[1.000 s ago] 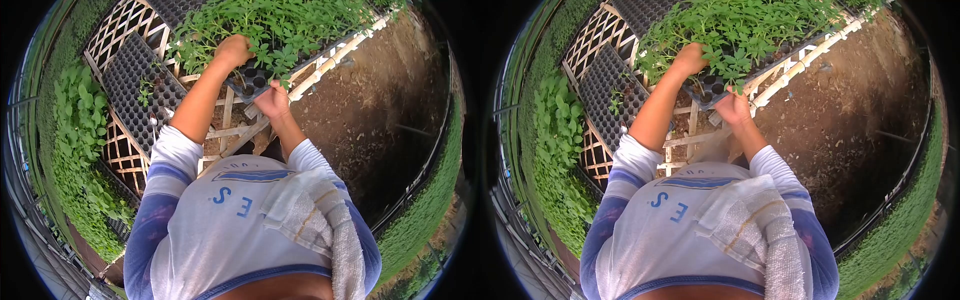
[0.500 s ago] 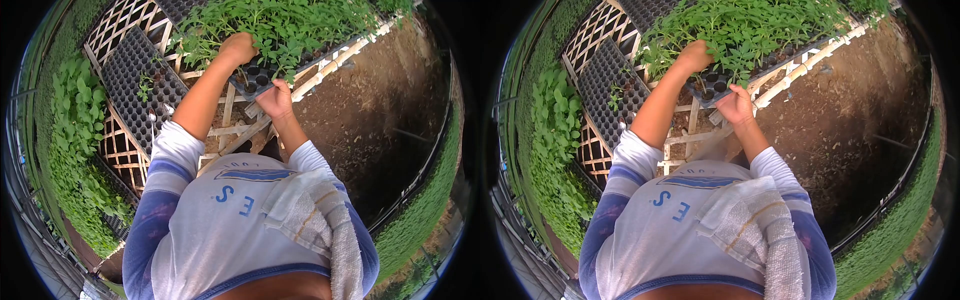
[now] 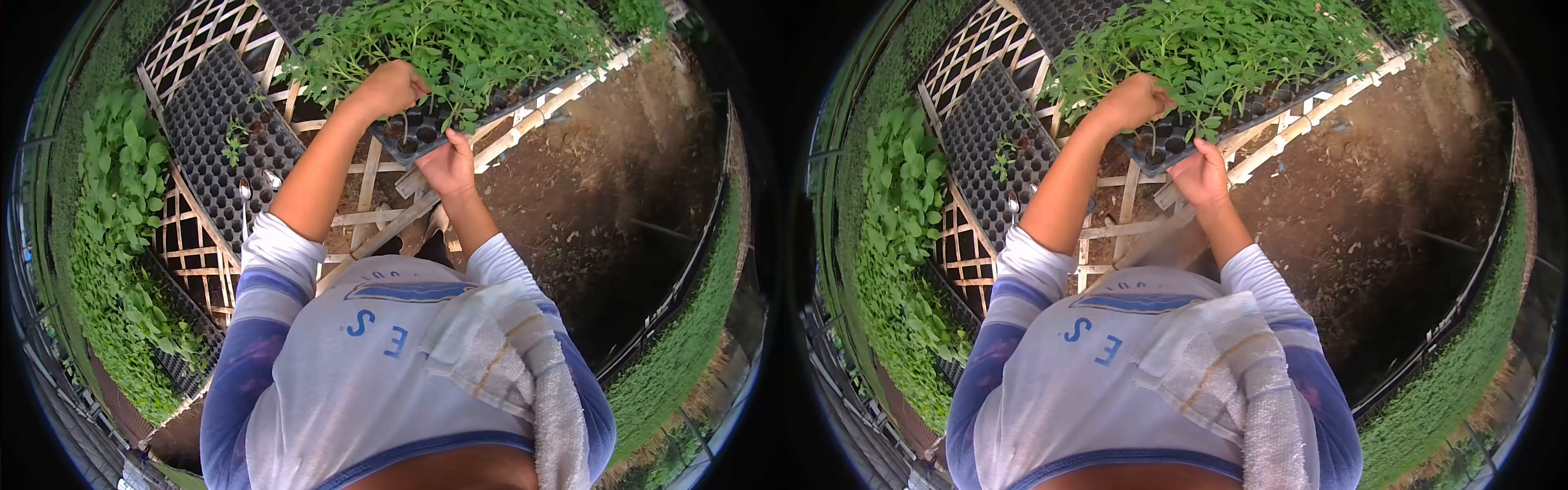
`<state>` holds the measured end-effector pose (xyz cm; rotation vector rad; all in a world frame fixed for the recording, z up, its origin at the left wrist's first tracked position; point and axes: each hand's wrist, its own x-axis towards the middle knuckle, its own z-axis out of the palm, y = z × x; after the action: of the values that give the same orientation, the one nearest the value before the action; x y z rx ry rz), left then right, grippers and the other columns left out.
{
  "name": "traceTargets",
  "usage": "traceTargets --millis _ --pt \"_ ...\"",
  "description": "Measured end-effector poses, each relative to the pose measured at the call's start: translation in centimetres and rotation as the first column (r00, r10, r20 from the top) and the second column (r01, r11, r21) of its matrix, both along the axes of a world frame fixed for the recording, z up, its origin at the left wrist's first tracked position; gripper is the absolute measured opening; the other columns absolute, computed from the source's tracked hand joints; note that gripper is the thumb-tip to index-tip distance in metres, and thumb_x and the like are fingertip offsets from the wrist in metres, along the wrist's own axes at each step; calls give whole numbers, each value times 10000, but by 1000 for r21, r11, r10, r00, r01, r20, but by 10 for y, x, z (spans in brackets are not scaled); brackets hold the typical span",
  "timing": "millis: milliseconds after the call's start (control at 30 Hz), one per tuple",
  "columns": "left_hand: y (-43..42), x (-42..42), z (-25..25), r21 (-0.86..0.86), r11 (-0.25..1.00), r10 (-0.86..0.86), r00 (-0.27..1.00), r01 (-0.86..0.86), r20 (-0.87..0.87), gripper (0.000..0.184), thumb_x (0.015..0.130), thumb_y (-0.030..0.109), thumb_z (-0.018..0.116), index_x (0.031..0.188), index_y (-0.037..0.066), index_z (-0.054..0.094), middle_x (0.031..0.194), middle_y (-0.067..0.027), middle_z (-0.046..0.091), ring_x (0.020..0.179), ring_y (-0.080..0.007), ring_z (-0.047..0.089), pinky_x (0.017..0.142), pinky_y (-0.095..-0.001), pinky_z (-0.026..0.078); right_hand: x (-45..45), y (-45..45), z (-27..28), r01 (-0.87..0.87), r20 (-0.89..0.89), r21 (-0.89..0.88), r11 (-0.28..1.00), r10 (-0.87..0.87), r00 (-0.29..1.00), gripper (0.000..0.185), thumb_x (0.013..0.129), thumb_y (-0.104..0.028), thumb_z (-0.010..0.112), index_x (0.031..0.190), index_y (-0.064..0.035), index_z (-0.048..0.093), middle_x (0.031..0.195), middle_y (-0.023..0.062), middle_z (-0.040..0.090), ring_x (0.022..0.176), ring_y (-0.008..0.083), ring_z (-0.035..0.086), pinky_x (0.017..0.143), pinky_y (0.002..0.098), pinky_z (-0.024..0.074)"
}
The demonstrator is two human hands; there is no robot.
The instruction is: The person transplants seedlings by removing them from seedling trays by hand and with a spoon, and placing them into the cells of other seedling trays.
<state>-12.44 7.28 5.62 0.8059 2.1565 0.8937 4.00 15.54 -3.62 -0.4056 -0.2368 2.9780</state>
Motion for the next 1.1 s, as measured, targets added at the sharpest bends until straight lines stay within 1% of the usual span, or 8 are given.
traceTargets --millis 33,167,300,400,467,733,1000,1100 --pt "1 -3 -13 63 998 1 999 -4 53 251 830 -8 573 1047 -73 680 856 -158 711 710 -190 682 652 -330 544 1 -1 -3 3 -3 2 1000 -3 1000 598 800 -168 662 1358 -57 479 1375 118 557 1277 310 509 1132 500 331" --pt "4 -2 -36 79 993 97 989 -88 -112 326 837 -51 510 1139 -57 634 777 -119 673 623 -180 669 578 -314 533 1 -6 -6 50 4 11 999 -50 999 606 798 -170 669 1364 -62 479 1356 110 569 1270 304 514 1125 496 341" --pt "18 -7 -28 -172 984 54 999 -52 6 391 834 -63 502 1208 -35 614 848 -145 690 610 -193 666 577 -323 536 3 -4 -17 71 -15 -13 997 -71 997 617 783 -161 688 1358 -53 492 1334 105 585 1260 300 525 1119 491 352" --pt "24 -7 -31 -162 986 -49 994 33 -95 393 832 -62 516 1205 -15 632 885 -147 692 658 -191 675 620 -319 538 3 -2 -29 102 -52 13 995 -101 994 586 804 -151 663 1346 -31 475 1342 120 569 1239 294 538 1089 482 388" --pt "25 -12 -53 142 990 25 945 23 -325 389 828 -56 545 1199 6 643 891 -133 693 751 -188 682 679 -312 532 3 1 -37 97 -24 3 995 -97 995 571 801 -137 657 1335 -24 489 1333 122 576 1235 294 541 1088 481 391" --pt "33 -18 -55 61 994 99 994 -95 -56 179 729 60 728 903 18 729 843 -145 719 799 -276 693 756 -369 530 5 9 -40 39 -5 36 999 -39 999 558 770 -69 619 1312 4 509 1289 137 604 1200 293 571 1070 465 410" --pt "39 -10 -60 30 997 70 972 -65 -223 107 770 77 691 862 32 724 819 -152 709 793 -305 688 747 -381 519 10 15 -58 16 63 36 999 -18 998 436 755 -3 629 1185 -53 581 1062 74 675 964 217 657 834 365 524" --pt "37 -12 -64 57 996 81 961 -68 -264 124 831 97 674 907 2 698 730 -89 680 686 -182 660 664 -342 521 11 15 -57 47 109 56 997 -53 993 392 758 0 626 1143 -62 590 1002 57 675 886 199 659 745 339 532"
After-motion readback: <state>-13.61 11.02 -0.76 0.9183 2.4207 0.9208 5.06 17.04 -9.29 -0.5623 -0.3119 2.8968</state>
